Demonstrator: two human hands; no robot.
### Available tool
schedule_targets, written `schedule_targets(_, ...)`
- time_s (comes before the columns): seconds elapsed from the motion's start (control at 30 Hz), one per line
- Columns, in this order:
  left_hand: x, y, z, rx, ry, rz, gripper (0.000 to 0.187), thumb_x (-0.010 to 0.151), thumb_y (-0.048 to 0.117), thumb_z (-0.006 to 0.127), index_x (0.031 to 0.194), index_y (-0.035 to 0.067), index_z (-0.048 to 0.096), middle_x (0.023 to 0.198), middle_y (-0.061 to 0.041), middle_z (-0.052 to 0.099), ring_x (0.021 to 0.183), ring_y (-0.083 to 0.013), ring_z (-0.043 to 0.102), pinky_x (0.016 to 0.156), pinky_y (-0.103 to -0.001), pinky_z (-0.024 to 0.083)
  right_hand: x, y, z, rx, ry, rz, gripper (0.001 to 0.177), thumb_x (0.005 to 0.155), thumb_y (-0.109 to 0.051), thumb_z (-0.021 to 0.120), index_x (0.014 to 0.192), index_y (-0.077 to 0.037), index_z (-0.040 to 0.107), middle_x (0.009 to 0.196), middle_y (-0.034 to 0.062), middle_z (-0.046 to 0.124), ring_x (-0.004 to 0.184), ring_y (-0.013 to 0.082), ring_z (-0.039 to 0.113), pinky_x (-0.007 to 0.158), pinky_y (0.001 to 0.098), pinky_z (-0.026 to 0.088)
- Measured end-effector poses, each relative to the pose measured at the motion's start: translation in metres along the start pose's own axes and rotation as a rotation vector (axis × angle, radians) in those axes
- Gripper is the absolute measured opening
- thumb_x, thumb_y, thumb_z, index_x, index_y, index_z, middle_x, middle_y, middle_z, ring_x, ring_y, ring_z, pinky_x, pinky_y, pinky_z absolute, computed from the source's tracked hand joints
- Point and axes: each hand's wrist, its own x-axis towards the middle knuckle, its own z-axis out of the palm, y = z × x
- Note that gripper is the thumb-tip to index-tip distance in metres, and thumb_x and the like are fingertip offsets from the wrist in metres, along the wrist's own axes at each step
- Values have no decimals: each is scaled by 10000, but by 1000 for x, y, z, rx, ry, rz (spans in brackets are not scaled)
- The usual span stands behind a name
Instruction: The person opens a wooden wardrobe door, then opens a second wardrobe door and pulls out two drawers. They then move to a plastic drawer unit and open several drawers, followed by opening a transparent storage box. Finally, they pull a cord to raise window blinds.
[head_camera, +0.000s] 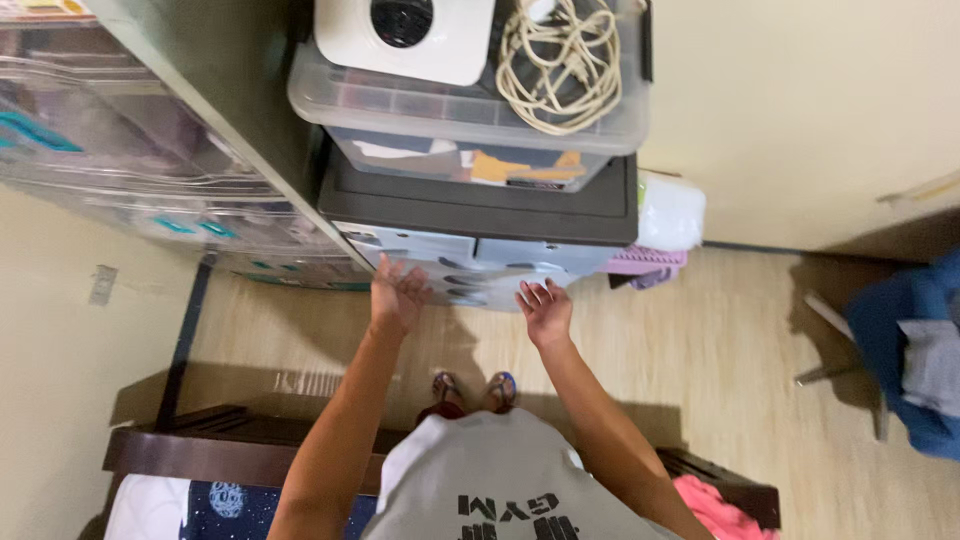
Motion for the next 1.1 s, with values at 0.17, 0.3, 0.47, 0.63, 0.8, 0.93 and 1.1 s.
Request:
schedule_targets(0.17,37,5,11,-116,58,-90,1106,818,748,578,1620,117,154,1597,-229,312,1465,-352,356,1170,-583,287,12,-23,14,-12,228,-93,381,940,-400,547,1235,-171,474,1281,124,505,1234,337,547,1109,612,418)
schedule_targets(0.3,59,1,18,-231,62,-41,1264,793,775,643,1634,41,49,1609,-318,255,1529,-445,308,1210,-611,260,13,-40,20,39,140,-83,424,890,-403,549,1258,-213,458,1330,153,524,1235,369,579,1094,645,393)
schedule_targets(0.47,79,10,15,-278,106,-63,1360,725,883,601,1599,13,27,1589,-239,245,1465,-380,285,1216,-664,192,0,-52,30,87,123,-11,401,912,-372,573,1211,-182,387,1326,167,516,1243,392,587,1114,675,394)
schedule_targets(0.63,84,5,13,-375,125,-30,1075,726,982,593,1183,32,384,1097,-141,410,953,-314,455,1116,-649,387,-12,-61,48,83,108,7,513,896,-388,585,1319,-152,415,1314,190,501,1198,400,604,1098,648,418)
schedule_targets(0.8,65,-16,1,-365,348,-49,968,634,960,467,1053,88,493,991,-89,549,882,-253,533,1006,-575,490,-22,-66,53,94,129,22,757,909,-389,606,1525,-181,220,1339,194,485,1172,407,611,1096,639,432)
schedule_targets(0.93,38,-31,-19,-254,275,42,1037,685,1026,314,1034,78,548,873,-81,501,785,-233,464,871,-501,493,-21,-66,52,92,155,13,827,911,-389,599,1571,-176,149,1390,205,470,1188,407,610,1102,642,433)
schedule_targets(1.1,34,-32,-30,-245,263,42,1024,768,957,316,1069,19,600,839,-81,587,806,-233,578,852,-483,542,-12,-63,45,69,163,4,823,927,-428,551,1578,-190,108,1492,195,436,1317,404,552,1174,619,308)
